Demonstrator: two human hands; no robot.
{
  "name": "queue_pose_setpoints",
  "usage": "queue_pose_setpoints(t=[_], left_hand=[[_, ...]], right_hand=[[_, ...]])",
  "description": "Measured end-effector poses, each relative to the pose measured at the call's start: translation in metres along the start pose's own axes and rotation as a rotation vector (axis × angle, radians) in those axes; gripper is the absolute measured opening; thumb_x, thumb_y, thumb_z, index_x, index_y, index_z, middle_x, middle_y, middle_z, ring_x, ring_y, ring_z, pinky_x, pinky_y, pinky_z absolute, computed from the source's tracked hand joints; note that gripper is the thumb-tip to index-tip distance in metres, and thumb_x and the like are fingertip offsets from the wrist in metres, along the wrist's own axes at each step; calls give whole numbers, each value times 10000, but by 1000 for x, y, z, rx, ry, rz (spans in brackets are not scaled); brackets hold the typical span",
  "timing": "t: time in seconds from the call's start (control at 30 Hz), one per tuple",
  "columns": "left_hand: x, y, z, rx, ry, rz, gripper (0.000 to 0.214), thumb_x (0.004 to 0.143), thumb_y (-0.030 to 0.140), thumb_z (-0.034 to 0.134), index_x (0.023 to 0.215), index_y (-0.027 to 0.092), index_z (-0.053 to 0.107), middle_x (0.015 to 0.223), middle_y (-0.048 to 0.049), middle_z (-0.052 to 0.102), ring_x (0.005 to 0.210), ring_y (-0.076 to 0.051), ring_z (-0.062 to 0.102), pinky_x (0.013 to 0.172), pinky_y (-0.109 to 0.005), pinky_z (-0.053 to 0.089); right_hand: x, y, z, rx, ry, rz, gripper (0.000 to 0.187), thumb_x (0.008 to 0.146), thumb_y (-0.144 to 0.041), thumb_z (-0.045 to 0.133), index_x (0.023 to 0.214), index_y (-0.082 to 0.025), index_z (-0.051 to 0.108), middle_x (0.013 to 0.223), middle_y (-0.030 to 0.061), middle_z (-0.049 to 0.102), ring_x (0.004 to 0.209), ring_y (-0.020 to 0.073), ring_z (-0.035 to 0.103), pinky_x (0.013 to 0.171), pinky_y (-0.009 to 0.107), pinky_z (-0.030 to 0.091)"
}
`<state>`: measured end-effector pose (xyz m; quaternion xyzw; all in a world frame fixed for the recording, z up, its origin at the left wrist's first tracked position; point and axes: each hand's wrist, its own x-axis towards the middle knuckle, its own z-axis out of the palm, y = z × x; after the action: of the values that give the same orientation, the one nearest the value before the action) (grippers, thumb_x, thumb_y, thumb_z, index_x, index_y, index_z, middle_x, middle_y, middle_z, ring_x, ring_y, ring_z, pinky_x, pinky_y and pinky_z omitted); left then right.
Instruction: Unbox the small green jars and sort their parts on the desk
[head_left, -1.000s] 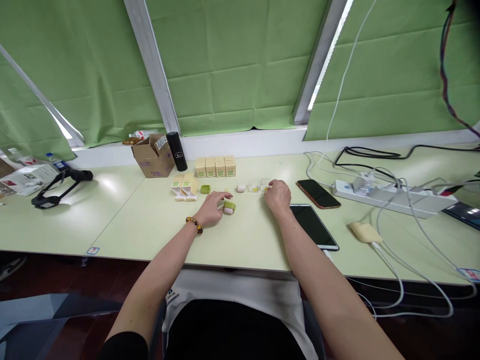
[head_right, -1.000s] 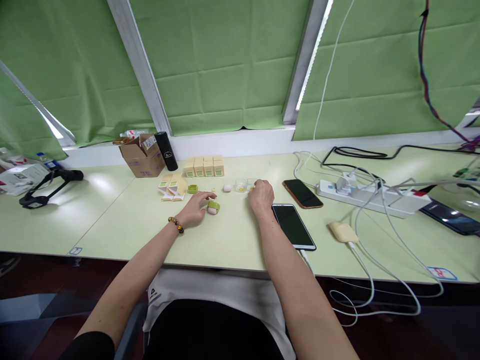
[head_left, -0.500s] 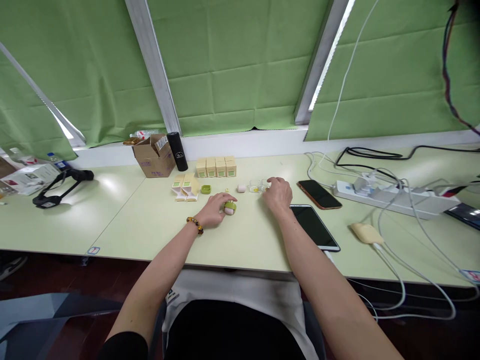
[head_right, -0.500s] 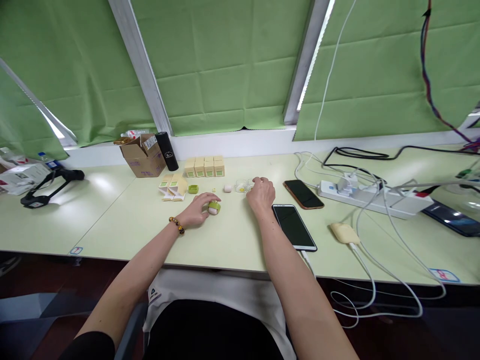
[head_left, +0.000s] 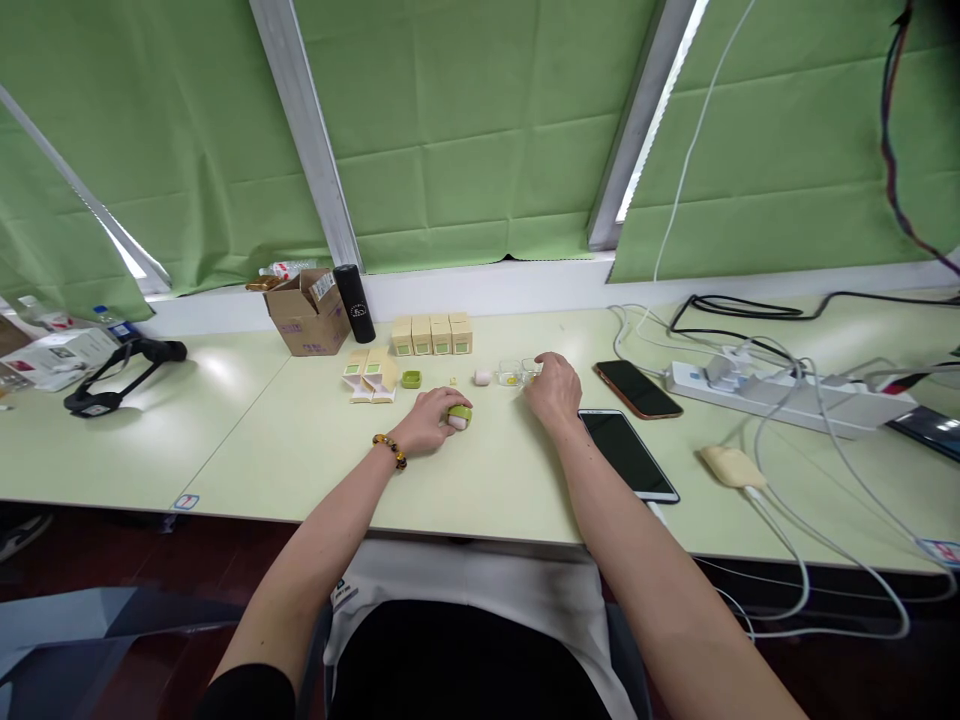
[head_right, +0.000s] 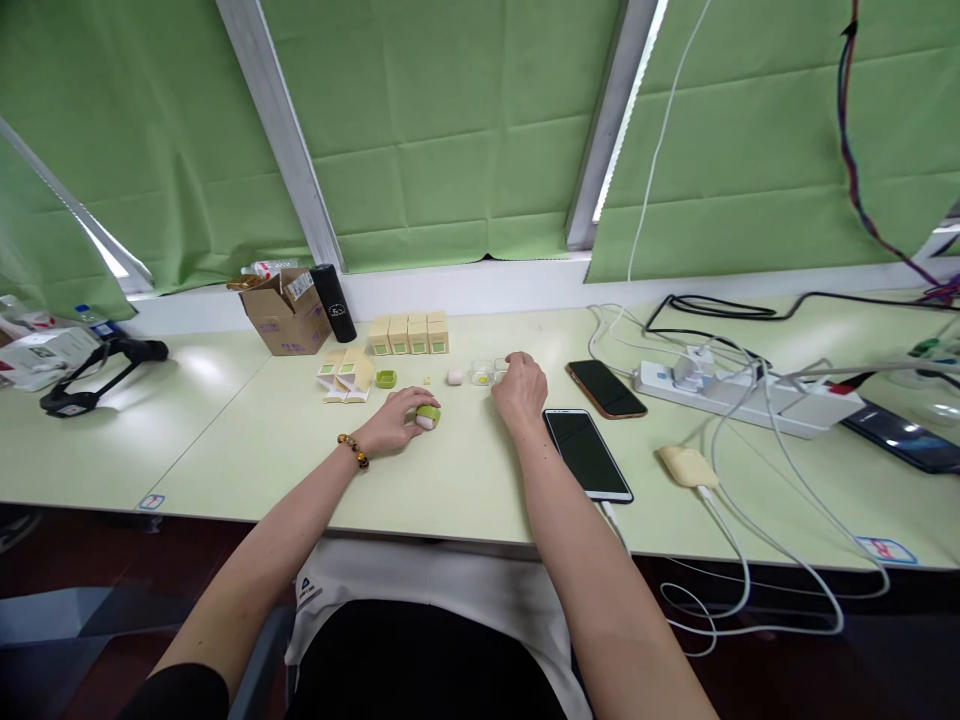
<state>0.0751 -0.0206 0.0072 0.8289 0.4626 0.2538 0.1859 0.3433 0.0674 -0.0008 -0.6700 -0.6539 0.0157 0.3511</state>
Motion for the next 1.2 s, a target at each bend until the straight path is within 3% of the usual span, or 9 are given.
queue_pose_setpoints(t=[0.17, 0.3, 0.47, 0.6, 0.73, 1.03, 1.2], left_hand=[[3, 3, 0, -100, 21, -34, 451, 817, 159, 702, 1260, 243, 693, 1376, -85, 665, 1359, -306, 560, 1239, -535, 356], [5, 5, -1, -314, 147, -111, 463, 860, 272, 740, 1315, 218, 674, 1392, -109, 663, 1286, -286, 611, 1118, -453, 471], [13, 4, -5, -592, 261, -119, 621, 841, 520, 807, 1319, 152, 660, 1345, -162, 699, 1169, -276, 660, 994, -397, 514], [18, -2, -6, -747, 286, -89, 798, 806, 718, 770, 1321, 121, 645, 1288, -185, 724, 1068, -247, 698, 890, -344, 530], [18, -6, -3, -778, 267, -82, 767, 908, 781, 595, 1308, 130, 667, 1209, -179, 764, 945, -210, 716, 777, -305, 510], [15, -4, 12, -779, 213, -107, 776, 1005, 786, 362, 1263, 149, 722, 1214, -163, 779, 1114, -267, 717, 921, -383, 543], [13, 5, 6, -664, 158, -132, 764, 1040, 747, 271, 1236, 174, 738, 1212, -146, 784, 1161, -276, 689, 968, -414, 518]], right_hand=[[-6, -16, -8, 137, 146, -178, 466, 813, -48, 542, 1252, -149, 660, 1391, 172, 637, 1312, 339, 527, 1099, 481, 447], [-15, -32, -14, 256, 176, -320, 460, 866, -96, 515, 1303, -190, 623, 1401, 151, 623, 1345, 320, 511, 1125, 504, 445], [-33, -48, -9, 428, 92, -494, 434, 905, -165, 516, 1327, -222, 599, 1383, 148, 628, 1342, 311, 530, 1116, 506, 489], [-48, -58, 0, 604, -25, -578, 481, 889, -235, 611, 1366, -249, 556, 1401, 136, 614, 1337, 318, 539, 1002, 499, 568], [-58, -67, 5, 723, -71, -590, 540, 888, -315, 698, 1394, -261, 517, 1386, 128, 615, 1277, 309, 577, 992, 501, 575], [-66, -77, 7, 780, -85, -504, 435, 900, -358, 704, 1300, -271, 555, 1308, 119, 630, 1155, 294, 624, 900, 473, 612], [-66, -76, 3, 792, -61, -537, 421, 891, -318, 673, 1292, -260, 561, 1277, 117, 657, 1172, 301, 630, 989, 505, 570]])
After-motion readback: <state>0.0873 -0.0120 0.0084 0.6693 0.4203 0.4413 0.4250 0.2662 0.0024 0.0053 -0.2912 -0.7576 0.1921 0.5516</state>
